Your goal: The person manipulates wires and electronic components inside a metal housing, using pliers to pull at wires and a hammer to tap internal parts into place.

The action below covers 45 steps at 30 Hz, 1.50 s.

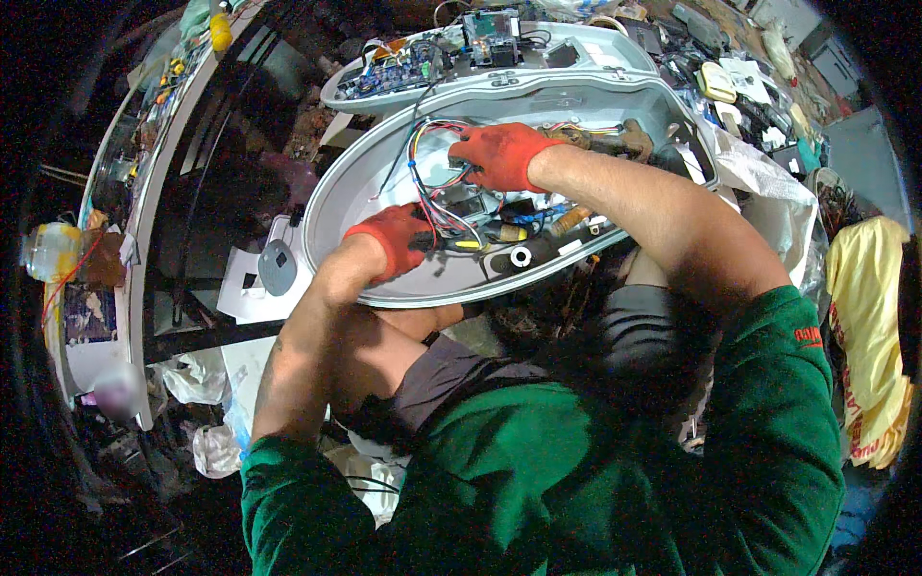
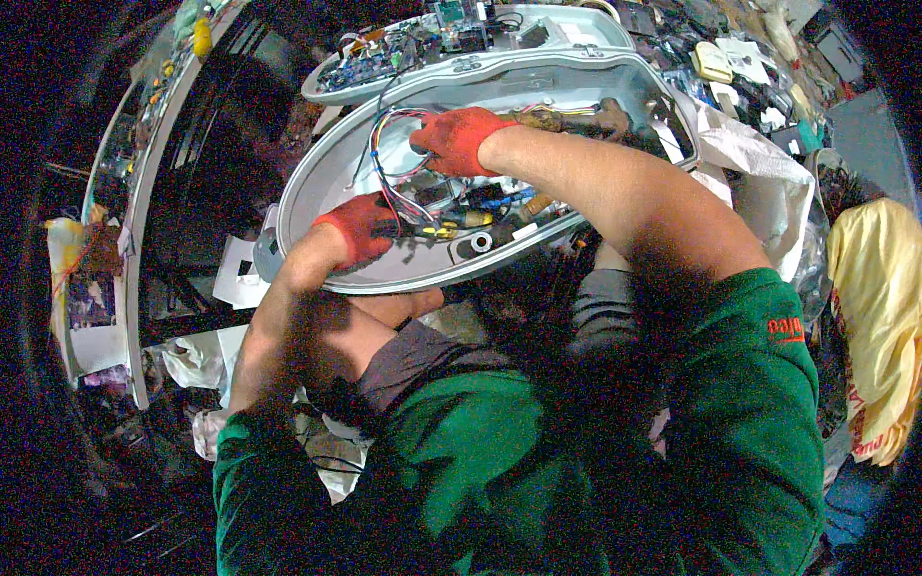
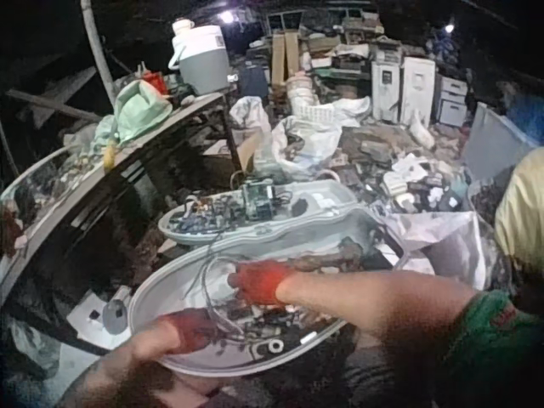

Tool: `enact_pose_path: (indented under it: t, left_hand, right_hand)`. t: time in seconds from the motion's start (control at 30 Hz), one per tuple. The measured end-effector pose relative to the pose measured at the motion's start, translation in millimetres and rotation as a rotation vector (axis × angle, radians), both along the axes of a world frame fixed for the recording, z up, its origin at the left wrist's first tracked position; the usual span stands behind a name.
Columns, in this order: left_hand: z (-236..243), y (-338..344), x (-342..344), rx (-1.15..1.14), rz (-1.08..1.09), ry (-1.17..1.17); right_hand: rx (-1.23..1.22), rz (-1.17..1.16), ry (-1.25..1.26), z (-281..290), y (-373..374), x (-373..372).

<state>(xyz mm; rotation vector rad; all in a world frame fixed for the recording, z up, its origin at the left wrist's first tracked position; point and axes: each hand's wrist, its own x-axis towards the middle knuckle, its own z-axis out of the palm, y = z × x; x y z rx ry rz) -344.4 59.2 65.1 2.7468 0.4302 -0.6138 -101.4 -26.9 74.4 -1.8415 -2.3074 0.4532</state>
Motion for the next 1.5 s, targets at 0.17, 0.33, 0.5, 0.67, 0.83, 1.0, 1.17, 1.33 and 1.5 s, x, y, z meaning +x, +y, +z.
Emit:
enact_pose_path:
  t: [0.17,0.33,0.5,0.67,0.83,1.0,1.17,1.33,1.5]
  left_hand:
    - [0,-8,21,0.161,-0.012,0.127]
    - [-3,-8,26,0.241,-0.042,0.133]
    - [0,-10,25,0.234,0.039,0.057]
    - [12,-9,35,0.233,0.197,-0.04]
    - [15,-9,41,0.042,0.252,0.211]
    - [-3,-7,27,0.058,-0.034,0.196]
    - [15,-22,42,0.244,-0.282,0.159]
    - [26,-22,46,0.199,-0.056,0.109]
    - [26,1,50,0.155,0.277,-0.061]
  right_hand:
    - [0.073,0.027,0.096,-5,-3,16]
    - [-0.021,0.068,0.072,14,-8,16]
    - [-0.002,0.094,0.1,22,-11,15]
    - [-0.007,0.092,0.085,16,-10,24]
    - [-0.049,0.126,0.006,25,-13,14]
    - [-0.036,0.18,-0.087,38,-23,-3]
    - [-0.244,0.246,-0.138,31,-35,-13]
    - [-0.109,0.081,-0.085,27,-24,-14]
    - [0.555,0.113,0.206,42,-25,-20]
